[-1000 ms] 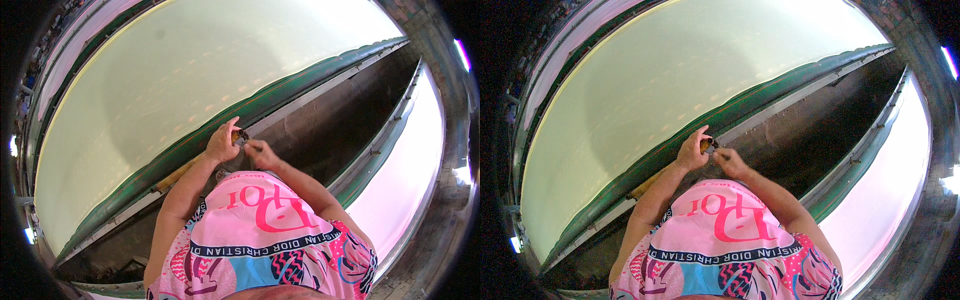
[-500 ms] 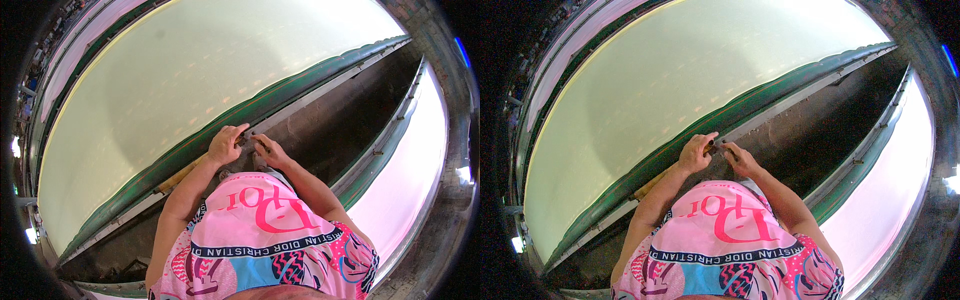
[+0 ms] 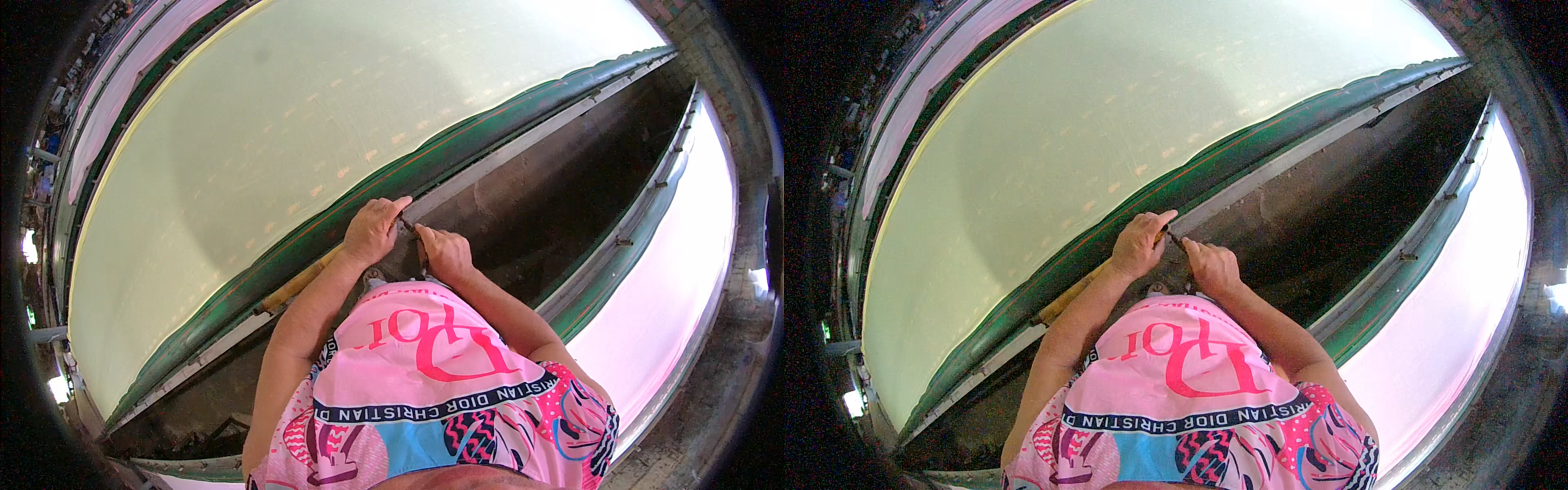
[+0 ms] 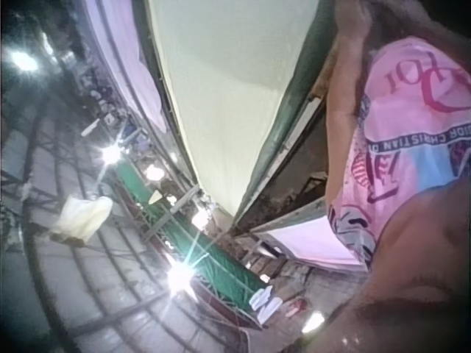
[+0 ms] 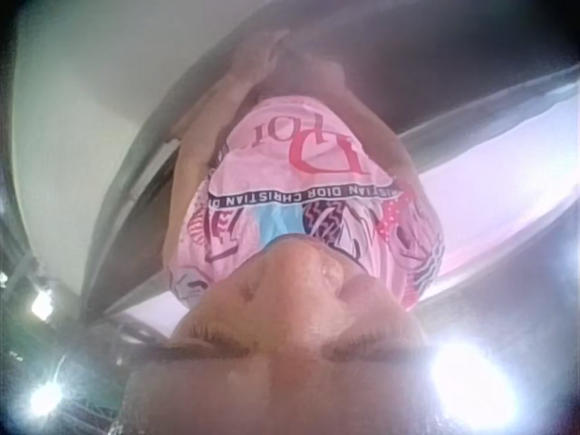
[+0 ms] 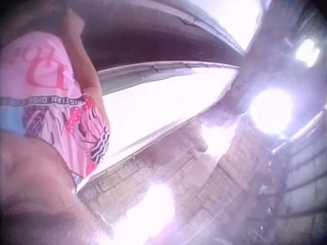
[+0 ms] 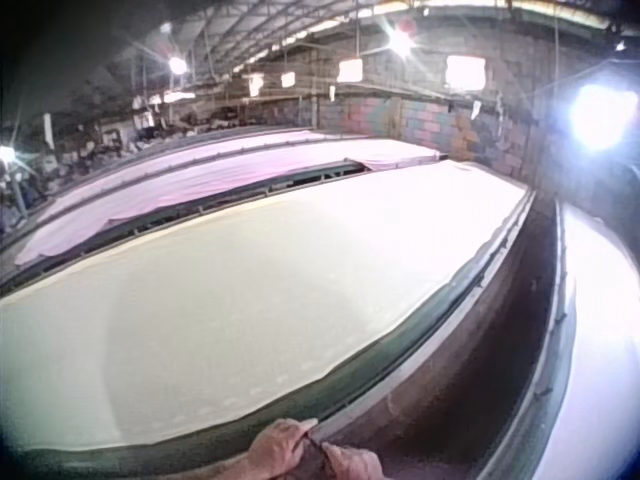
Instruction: The person secures a large pale drying sheet to a curved green metal rack by repeatedly inserting small metal fasteners along the edge and tapping them with a wooden mallet. The person moves along the rack, working methodically to attach the sheet.
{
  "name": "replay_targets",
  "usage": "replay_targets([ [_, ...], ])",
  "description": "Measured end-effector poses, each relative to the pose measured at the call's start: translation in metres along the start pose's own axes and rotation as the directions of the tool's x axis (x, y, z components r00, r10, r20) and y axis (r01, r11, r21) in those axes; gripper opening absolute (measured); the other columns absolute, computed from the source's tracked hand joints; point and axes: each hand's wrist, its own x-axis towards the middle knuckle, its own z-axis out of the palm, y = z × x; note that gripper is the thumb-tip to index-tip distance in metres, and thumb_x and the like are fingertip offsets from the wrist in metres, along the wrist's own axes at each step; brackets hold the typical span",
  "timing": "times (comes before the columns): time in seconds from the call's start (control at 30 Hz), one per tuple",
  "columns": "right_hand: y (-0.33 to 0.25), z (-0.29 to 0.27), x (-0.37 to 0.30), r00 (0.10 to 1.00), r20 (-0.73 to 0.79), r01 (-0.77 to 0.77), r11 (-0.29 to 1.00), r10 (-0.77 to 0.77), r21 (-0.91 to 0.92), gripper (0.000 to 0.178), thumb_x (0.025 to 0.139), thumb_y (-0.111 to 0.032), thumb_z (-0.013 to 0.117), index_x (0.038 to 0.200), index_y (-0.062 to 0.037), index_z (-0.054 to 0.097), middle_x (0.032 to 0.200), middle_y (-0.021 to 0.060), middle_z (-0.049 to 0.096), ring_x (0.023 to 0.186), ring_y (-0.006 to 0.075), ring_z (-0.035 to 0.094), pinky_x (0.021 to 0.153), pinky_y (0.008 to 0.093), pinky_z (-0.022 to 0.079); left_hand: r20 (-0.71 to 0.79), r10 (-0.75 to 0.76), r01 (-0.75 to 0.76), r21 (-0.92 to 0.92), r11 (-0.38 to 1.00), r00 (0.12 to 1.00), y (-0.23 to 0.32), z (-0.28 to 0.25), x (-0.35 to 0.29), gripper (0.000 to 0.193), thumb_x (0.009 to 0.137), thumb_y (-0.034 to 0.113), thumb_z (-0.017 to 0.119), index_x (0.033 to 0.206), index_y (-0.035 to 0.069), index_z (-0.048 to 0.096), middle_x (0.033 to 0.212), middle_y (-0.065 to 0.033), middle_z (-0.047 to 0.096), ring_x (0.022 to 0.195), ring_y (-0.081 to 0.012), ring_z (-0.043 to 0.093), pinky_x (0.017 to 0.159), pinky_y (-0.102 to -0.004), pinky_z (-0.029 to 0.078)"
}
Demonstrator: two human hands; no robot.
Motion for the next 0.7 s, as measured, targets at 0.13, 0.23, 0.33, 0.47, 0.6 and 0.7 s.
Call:
replay_targets([
  [0.13,-0.011,-0.011,0.006,0.991,-0.112,0.063,0.993,-0.073,-0.095,0.041,0.093,-0.023,0.081,0.132,-0.0129,0.071,0.094,0.0121,0.079,0.083,0.0367,0.076,0.072,0.0463,0.057,-0.002,0.004,-0.004,0.016,1.0,1.0,-0.006,0.002,-0.004,0.053,0.088,0.0,0.076,0.137,0.014,0.062,0.112,-0.015,0.068,0.11,-0.0404,0.068,0.096,-0.0515,0.058],
  [0.23,-0.005,0.029,-0.01,0.975,-0.165,-0.12,0.976,0.15,0.18,0.033,0.101,-0.025,0.078,0.131,-0.0124,0.071,0.087,0.0088,0.076,0.078,0.0302,0.074,0.069,0.0428,0.055,-0.001,0.002,-0.002,-0.003,1.0,1.0,-0.007,0.005,-0.002,0.048,0.085,-0.001,0.075,0.129,0.013,0.062,0.11,-0.0149,0.067,0.11,-0.0406,0.068,0.095,-0.0519,0.058],
  [0.33,0.016,0.075,-0.019,0.92,0.123,-0.34,0.602,0.372,0.723,0.027,0.109,-0.028,0.071,0.13,-0.0101,0.071,0.081,0.0045,0.072,0.073,0.0237,0.07,0.067,0.0398,0.053,0.003,-0.003,0.004,-0.012,1.0,1.0,-0.006,0.007,0.001,0.046,0.083,-0.002,0.074,0.125,0.012,0.061,0.11,-0.0149,0.066,0.11,-0.0406,0.068,0.094,-0.0522,0.058],
  [0.47,0.021,0.037,-0.009,0.659,0.749,-0.566,-0.696,-0.06,0.442,0.03,0.116,-0.038,0.06,0.114,-0.0106,0.073,0.07,-0.0021,0.057,0.059,0.0145,0.052,0.059,0.0333,0.042,0.012,-0.027,0.027,0.001,1.0,1.0,-0.004,0.006,-0.002,0.046,0.081,-0.001,0.075,0.124,0.012,0.061,0.11,-0.0146,0.066,0.11,-0.0406,0.068,0.094,-0.0526,0.057],
  [0.6,0.011,0.019,0.001,0.698,0.665,-0.635,-0.198,0.267,0.746,0.038,0.116,-0.045,0.057,0.126,-0.0118,0.073,0.071,-0.0015,0.056,0.059,0.0168,0.05,0.057,0.0334,0.037,-0.001,-0.015,0.015,-0.005,1.0,1.0,-0.006,0.005,0.002,0.046,0.082,0.0,0.076,0.123,0.012,0.061,0.11,-0.0144,0.065,0.11,-0.0408,0.068,0.094,-0.0526,0.057],
  [0.7,0.015,0.028,-0.017,0.911,0.18,-0.392,0.642,0.371,0.659,0.038,0.111,-0.048,0.069,0.129,-0.0151,0.075,0.09,0.0067,0.078,0.082,0.0311,0.076,0.072,0.0453,0.055,0.006,-0.003,0.003,0.019,1.0,1.0,-0.007,0.005,0.001,0.044,0.084,-0.001,0.072,0.124,0.014,0.06,0.109,-0.0146,0.066,0.109,-0.0391,0.068,0.095,-0.0524,0.058],
])
